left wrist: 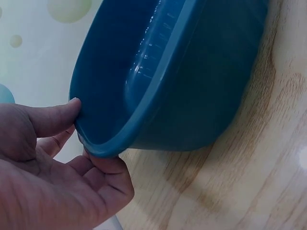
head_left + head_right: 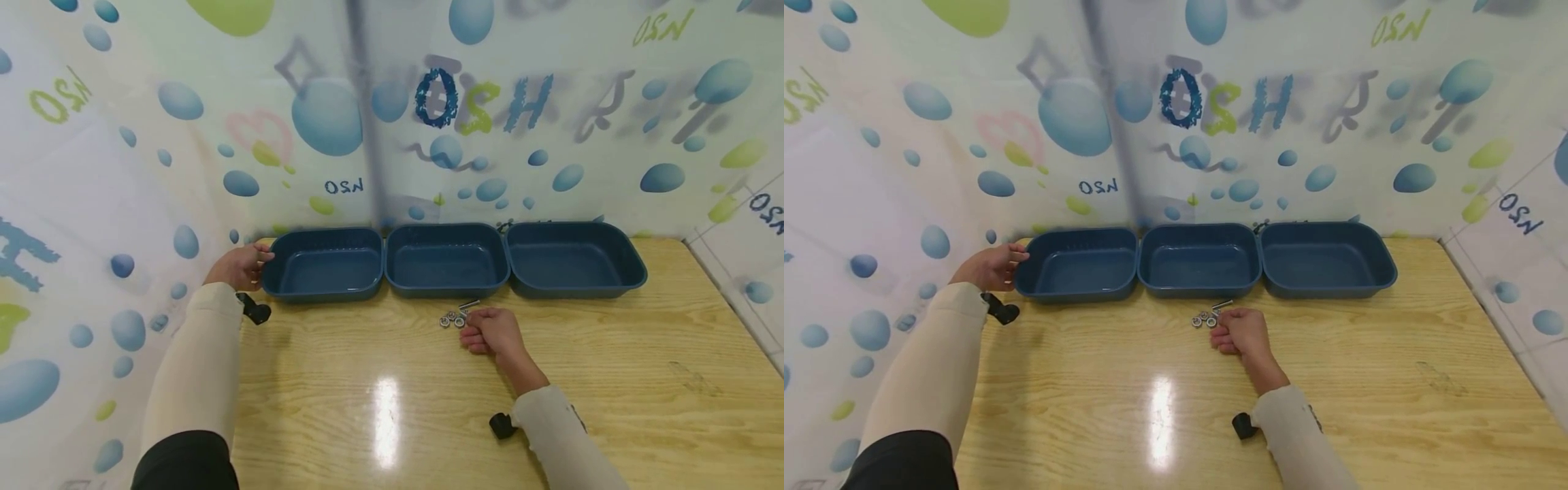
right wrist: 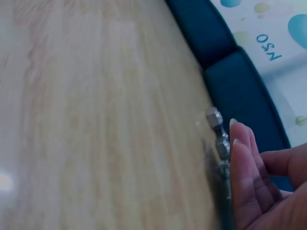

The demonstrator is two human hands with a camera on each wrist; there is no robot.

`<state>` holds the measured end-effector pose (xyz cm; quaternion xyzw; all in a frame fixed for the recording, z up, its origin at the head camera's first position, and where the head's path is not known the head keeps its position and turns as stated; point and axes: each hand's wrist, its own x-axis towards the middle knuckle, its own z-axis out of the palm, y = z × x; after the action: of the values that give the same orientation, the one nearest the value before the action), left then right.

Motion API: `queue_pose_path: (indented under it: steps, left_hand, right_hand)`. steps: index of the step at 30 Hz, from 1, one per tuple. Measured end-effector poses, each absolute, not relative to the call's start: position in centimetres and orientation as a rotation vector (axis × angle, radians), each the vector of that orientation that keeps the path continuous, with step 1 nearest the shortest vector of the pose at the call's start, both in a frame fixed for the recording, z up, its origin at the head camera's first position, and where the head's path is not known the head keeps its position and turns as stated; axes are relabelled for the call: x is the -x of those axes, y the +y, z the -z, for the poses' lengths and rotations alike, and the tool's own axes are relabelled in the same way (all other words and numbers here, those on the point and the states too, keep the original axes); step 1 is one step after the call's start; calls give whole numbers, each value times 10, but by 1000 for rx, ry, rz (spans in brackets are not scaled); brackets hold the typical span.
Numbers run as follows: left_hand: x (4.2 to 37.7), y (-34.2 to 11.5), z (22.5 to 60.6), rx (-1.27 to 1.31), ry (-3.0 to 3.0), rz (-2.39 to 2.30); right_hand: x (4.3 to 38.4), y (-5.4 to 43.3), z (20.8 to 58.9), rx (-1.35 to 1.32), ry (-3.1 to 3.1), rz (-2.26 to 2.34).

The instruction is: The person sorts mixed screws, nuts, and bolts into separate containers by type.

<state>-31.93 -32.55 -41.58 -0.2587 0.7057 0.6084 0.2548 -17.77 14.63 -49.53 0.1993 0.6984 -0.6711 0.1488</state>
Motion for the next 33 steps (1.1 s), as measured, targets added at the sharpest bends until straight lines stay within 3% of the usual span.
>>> queue_pose_path:
  steps: [14,33]
  left_hand:
    - [319,-326,415,712,1921,-1653]
    - [317,-320,407,702,1892,-1645]
  right_hand:
    - [180,126,460,-440,2020,1926]
    - [213,75,411,-315,1948,1988]
